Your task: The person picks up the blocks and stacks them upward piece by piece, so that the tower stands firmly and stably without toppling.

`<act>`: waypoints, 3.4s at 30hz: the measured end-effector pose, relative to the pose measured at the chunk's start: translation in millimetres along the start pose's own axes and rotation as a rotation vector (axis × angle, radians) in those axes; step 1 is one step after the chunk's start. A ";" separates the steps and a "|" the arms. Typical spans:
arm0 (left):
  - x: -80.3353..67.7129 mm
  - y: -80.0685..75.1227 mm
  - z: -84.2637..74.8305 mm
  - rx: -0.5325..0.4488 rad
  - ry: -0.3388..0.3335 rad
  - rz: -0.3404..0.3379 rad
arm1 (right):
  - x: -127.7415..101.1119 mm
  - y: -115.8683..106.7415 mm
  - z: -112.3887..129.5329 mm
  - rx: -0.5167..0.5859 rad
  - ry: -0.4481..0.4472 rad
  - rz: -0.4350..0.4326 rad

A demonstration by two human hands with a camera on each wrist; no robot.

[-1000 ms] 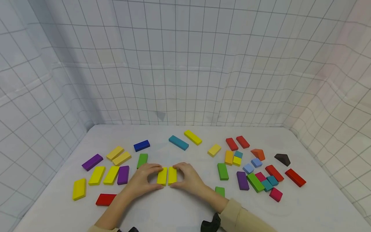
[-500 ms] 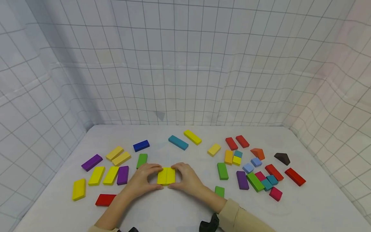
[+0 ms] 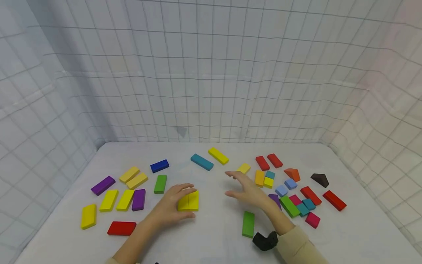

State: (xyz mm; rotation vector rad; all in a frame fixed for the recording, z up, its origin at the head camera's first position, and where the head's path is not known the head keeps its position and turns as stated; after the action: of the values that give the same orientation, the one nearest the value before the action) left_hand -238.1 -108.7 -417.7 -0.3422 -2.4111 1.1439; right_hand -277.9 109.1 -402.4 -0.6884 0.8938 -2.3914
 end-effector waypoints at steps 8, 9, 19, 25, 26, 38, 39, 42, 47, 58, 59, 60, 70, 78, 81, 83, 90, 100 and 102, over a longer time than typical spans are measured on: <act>12.9 56.3 -65.0 0.026 0.169 0.200 | -38.0 -35.7 -40.6 -0.149 -0.034 0.092; 14.3 64.2 -71.5 0.030 0.185 0.224 | -40.7 -36.8 -43.5 -0.164 -0.038 0.103; 24.6 109.0 -101.6 0.114 0.326 0.230 | -51.3 -37.9 -54.0 -0.296 -0.051 0.154; 25.1 112.0 -105.3 0.143 0.340 0.182 | -52.6 -38.3 -52.2 -0.363 -0.041 0.134; 25.5 111.1 -104.7 0.143 0.328 0.178 | -52.7 -38.4 -51.4 -0.371 -0.051 0.125; 29.6 67.3 -56.4 0.131 0.044 0.058 | -42.7 -22.0 -34.8 -0.218 -0.102 0.117; 29.2 63.6 -51.6 0.140 0.029 0.044 | -40.9 -18.0 -31.9 -0.203 -0.102 0.127; 27.6 53.7 -39.6 0.163 -0.005 0.012 | -34.7 -4.5 -22.7 -0.161 -0.105 0.158; 25.2 43.1 -26.5 0.203 -0.032 -0.009 | -22.2 13.9 -8.4 -0.114 -0.132 0.168; 19.2 31.9 -12.6 0.192 -0.030 0.004 | -5.5 39.0 -3.8 -0.064 -0.119 0.138; 19.1 31.8 -11.8 0.191 -0.030 0.009 | -4.7 39.7 -3.4 -0.055 -0.113 0.135; 19.0 31.7 -11.0 0.187 -0.031 0.015 | -4.0 40.3 -3.2 -0.047 -0.108 0.133; 17.9 31.1 -6.8 0.163 -0.022 0.040 | 0.8 45.1 -0.4 -0.032 -0.097 0.137; 14.5 22.2 1.7 0.149 -0.021 0.024 | 0.6 46.3 -0.2 -0.034 -0.104 0.149; 8.2 12.0 11.8 0.128 -0.050 0.017 | -0.2 46.3 -0.6 -0.017 -0.105 0.152; 2.7 6.0 20.0 0.102 -0.072 0.023 | -1.1 46.4 -1.5 -0.006 -0.106 0.153; -9.6 -1.8 38.0 0.020 -0.090 0.046 | -2.0 46.8 -3.4 0.005 -0.135 0.134; -7.7 -0.1 33.1 -0.019 -0.042 0.031 | -1.4 47.0 -5.2 0.000 -0.138 0.124; -7.2 0.4 32.2 -0.014 -0.036 0.033 | -1.1 47.2 -5.7 0.000 -0.139 0.119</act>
State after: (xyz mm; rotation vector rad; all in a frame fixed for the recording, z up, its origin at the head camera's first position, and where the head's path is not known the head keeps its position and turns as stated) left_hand -247.7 -132.8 -438.0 -0.3702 -2.4546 1.1571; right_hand -267.9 81.0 -439.4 -0.7695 0.8519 -2.2098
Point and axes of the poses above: each hand's wrist, its own x-axis towards the middle knuckle, its own y-axis out of the palm, z = x × y, the point moved 7 cm from there along x, towards the middle knuckle, and after that the axes turned 9 degrees about -y, right-handed, at the moved point
